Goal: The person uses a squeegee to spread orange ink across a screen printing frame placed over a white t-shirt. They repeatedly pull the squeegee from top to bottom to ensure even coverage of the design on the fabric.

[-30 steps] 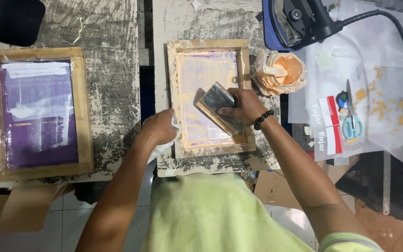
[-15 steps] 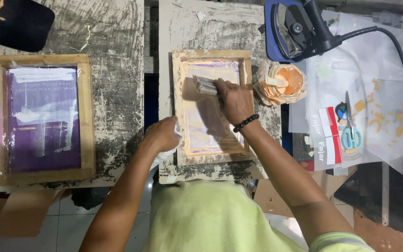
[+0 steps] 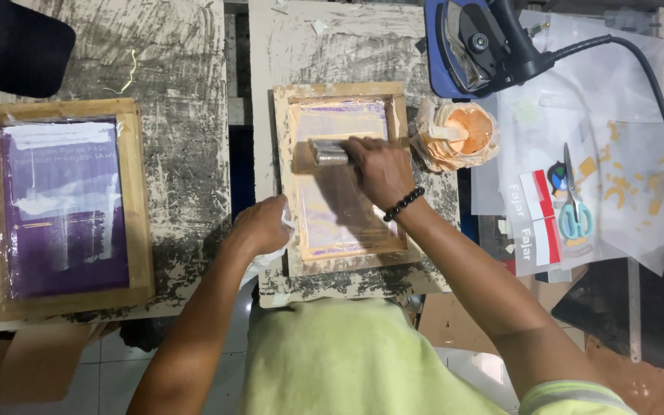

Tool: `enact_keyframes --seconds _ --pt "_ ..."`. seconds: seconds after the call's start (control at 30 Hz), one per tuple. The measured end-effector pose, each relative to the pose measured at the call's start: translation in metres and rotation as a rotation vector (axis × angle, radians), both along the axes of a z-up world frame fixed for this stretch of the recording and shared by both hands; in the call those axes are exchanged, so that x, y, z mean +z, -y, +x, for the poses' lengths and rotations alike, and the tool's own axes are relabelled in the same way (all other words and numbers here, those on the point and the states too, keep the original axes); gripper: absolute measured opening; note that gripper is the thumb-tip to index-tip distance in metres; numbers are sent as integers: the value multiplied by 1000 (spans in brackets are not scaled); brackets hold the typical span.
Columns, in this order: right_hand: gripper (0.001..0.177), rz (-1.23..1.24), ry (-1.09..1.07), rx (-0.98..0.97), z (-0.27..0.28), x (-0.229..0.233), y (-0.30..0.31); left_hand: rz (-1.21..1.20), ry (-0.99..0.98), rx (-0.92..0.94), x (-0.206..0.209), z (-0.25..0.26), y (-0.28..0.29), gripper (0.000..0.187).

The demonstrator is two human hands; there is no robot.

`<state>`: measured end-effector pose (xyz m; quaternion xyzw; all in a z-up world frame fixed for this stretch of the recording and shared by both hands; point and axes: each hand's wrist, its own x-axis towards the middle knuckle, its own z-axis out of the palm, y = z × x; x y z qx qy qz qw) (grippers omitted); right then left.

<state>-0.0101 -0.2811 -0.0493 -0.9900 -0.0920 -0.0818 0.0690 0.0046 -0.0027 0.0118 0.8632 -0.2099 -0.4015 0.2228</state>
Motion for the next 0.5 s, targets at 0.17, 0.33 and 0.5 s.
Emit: enact_keyframes --seconds 0.17,0.33,0.5 --pt "9 -58 46 6 57 -60 22 -6 -10 28 9 -4 -1 20" --pt "13 -49 -55 29 35 -28 5 -12 8 13 -1 -1 -1 21" --pt "11 -56 -130 20 -22 8 -26 -16 25 0 -3 -3 -2 20"
